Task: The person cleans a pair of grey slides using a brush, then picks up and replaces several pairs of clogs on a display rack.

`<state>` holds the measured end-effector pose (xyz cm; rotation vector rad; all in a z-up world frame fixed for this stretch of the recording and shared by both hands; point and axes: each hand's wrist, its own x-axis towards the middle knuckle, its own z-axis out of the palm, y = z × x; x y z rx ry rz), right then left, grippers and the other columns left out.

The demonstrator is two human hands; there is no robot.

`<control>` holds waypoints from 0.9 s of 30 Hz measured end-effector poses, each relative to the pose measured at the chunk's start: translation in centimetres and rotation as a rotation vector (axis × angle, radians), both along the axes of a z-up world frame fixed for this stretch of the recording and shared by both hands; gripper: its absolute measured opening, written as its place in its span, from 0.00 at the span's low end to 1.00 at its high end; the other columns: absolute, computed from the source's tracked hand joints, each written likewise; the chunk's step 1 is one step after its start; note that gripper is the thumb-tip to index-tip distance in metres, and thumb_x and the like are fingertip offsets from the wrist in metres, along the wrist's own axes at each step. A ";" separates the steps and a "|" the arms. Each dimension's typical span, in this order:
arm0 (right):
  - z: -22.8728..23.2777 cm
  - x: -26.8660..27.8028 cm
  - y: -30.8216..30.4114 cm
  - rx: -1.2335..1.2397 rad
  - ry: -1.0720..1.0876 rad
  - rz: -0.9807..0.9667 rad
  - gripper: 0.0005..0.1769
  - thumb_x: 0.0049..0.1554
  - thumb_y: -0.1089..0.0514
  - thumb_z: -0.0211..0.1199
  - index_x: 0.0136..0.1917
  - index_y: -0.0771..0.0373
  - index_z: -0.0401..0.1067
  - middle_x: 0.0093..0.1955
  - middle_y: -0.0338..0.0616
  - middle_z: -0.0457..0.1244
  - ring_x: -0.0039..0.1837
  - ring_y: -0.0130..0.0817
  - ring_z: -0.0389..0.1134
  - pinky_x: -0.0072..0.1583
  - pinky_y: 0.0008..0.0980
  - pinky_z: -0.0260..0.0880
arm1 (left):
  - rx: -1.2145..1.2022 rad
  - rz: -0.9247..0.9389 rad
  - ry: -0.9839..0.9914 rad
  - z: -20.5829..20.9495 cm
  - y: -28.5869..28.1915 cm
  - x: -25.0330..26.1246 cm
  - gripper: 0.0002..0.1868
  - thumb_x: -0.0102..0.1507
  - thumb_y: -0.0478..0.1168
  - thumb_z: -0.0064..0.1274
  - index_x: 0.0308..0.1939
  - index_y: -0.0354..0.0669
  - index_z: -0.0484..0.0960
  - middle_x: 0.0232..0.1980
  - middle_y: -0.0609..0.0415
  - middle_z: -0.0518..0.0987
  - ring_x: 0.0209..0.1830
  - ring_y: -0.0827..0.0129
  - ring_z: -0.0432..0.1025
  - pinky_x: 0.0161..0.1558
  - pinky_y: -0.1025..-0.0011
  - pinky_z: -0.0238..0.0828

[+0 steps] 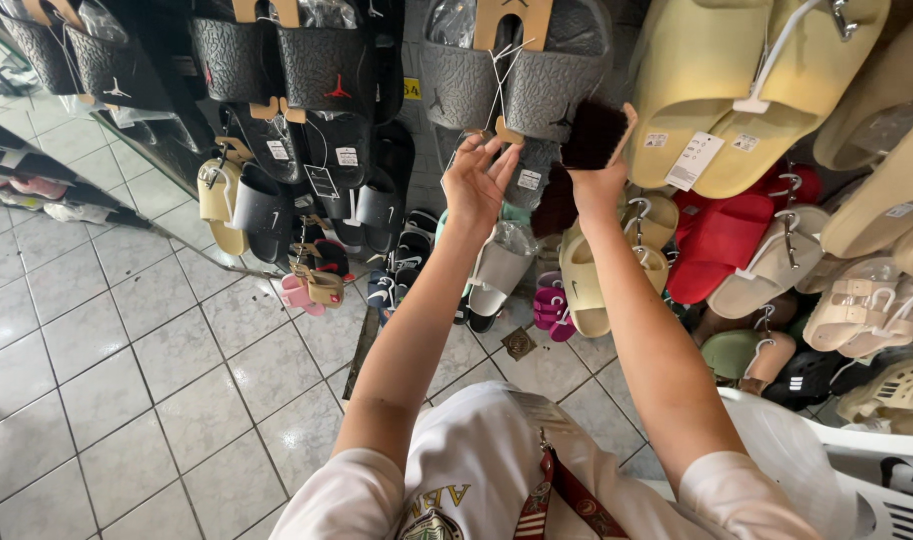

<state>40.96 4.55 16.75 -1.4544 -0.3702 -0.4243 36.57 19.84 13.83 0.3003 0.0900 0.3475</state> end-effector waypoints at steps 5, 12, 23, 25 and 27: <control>-0.3 0.2 0.2 -0.011 0.100 0.048 0.41 0.53 0.62 0.83 0.72 0.70 0.64 0.70 0.64 0.60 0.72 0.52 0.63 0.68 0.56 0.68 | 0.093 -0.030 0.042 0.5 0.9 -0.3 0.27 0.66 0.38 0.59 0.64 0.50 0.61 0.57 0.38 0.73 0.56 0.38 0.76 0.57 0.59 0.79; 1.1 -1.5 0.3 0.129 0.174 0.158 0.44 0.53 0.60 0.82 0.73 0.72 0.61 0.74 0.55 0.57 0.75 0.41 0.59 0.70 0.44 0.69 | 0.206 0.125 0.191 1.3 0.7 0.5 0.23 0.61 0.40 0.68 0.53 0.46 0.72 0.47 0.44 0.73 0.45 0.49 0.82 0.49 0.68 0.83; -2.4 -9.4 -0.7 -0.201 0.526 -0.081 0.44 0.38 0.49 0.86 0.64 0.58 0.70 0.61 0.48 0.69 0.65 0.41 0.70 0.63 0.45 0.71 | 0.341 0.142 0.317 -4.2 -0.5 -3.2 0.20 0.62 0.49 0.66 0.49 0.43 0.75 0.31 0.56 0.68 0.34 0.53 0.82 0.43 0.63 0.86; -8.5 -9.5 -1.5 -0.225 0.642 -0.095 0.46 0.34 0.48 0.88 0.63 0.56 0.72 0.58 0.47 0.70 0.63 0.41 0.71 0.61 0.45 0.72 | 0.416 0.031 0.399 -7.8 -1.9 -6.0 0.23 0.63 0.49 0.65 0.53 0.41 0.74 0.30 0.57 0.68 0.31 0.59 0.80 0.41 0.66 0.85; -13.7 -11.8 -1.9 -0.254 0.769 -0.103 0.49 0.29 0.48 0.90 0.63 0.53 0.74 0.55 0.45 0.70 0.60 0.40 0.72 0.59 0.46 0.73 | 0.485 -0.078 0.492 -11.9 -2.5 -10.1 0.25 0.64 0.49 0.64 0.56 0.40 0.72 0.29 0.58 0.68 0.28 0.65 0.78 0.38 0.68 0.83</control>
